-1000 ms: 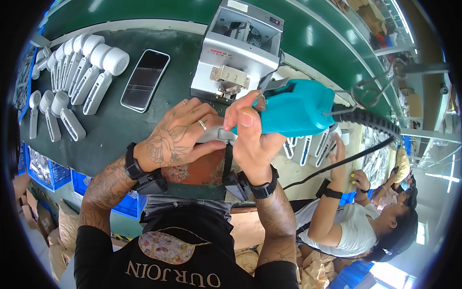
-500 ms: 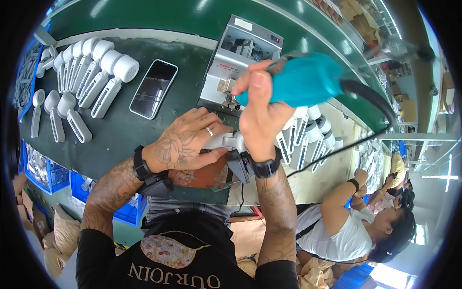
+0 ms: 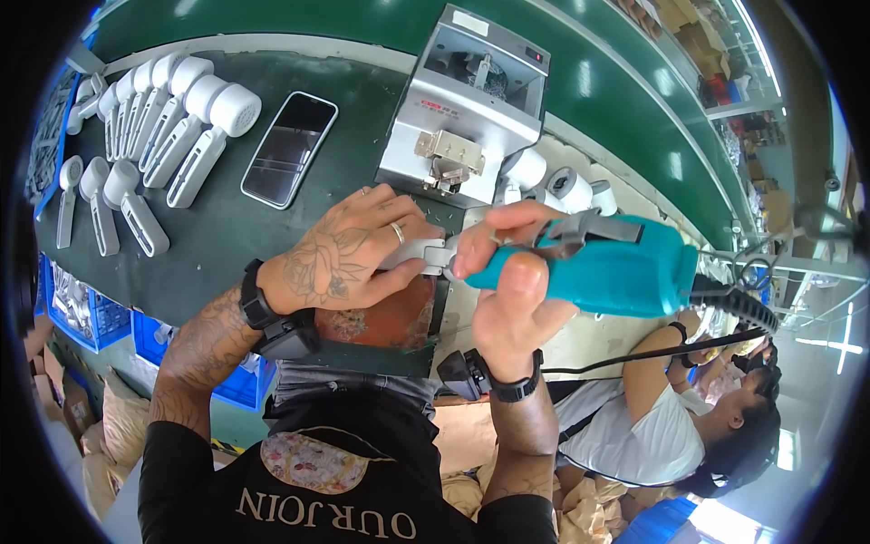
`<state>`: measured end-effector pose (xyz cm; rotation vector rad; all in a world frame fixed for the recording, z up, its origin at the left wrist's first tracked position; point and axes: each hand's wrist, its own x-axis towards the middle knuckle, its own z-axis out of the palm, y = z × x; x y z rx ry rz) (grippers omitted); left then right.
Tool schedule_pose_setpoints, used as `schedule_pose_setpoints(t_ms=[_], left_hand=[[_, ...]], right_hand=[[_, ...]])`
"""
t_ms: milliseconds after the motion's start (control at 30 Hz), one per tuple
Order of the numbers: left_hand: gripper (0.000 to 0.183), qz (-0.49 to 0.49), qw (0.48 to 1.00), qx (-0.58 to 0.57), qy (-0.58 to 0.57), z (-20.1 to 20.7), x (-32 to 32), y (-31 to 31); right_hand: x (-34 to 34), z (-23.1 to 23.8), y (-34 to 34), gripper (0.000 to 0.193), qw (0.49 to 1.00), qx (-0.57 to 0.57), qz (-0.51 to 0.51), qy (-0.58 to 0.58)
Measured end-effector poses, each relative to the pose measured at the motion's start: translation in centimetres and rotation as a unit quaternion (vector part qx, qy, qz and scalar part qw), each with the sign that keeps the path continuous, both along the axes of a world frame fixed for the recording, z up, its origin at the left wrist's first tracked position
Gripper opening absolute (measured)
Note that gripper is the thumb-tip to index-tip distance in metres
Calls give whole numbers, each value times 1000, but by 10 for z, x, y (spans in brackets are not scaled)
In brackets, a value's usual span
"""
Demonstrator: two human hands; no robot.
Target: The person picks up a white plastic component, aligns it with a machine, and uses a teal power tool to work on it. They then place the component onto a pile on the workbench and repeat the process with several more components.
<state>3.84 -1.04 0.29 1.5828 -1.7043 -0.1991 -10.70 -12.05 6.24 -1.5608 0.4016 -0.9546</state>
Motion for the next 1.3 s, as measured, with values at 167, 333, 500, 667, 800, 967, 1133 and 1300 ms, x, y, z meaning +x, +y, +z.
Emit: schedule_pose_setpoints(t_ms=[167, 333, 500, 667, 800, 967, 1133, 1300], left_hand=[[33, -7, 1000, 30, 5, -4, 1, 0], [35, -11, 999, 40, 27, -2, -1, 1], [35, -17, 998, 49, 21, -1, -2, -4], [36, 5, 999, 37, 15, 4, -3, -2], [34, -42, 999, 1, -27, -1, 2, 1], [31, -36, 980, -178, -81, -7, -17, 24], [31, 265, 960, -73, 49, 19, 5, 122], [37, 585, 793, -170, 11, -7, 123, 221]], right_hand=[[-5, -4, 5, 67, 1000, -6, 8, 11], [-6, -13, 5, 62, 1000, -3, 6, -3], [-5, -19, 4, 54, 999, 8, 28, -22], [-5, -22, 4, 48, 998, 28, 54, -34], [-16, -36, 8, 44, 994, 95, 27, -39], [-41, -8, 32, 53, 985, 134, 22, -103], [-57, 25, 59, 59, 968, 87, -58, -226], [-82, 21, 52, 68, 980, 58, -77, -172]])
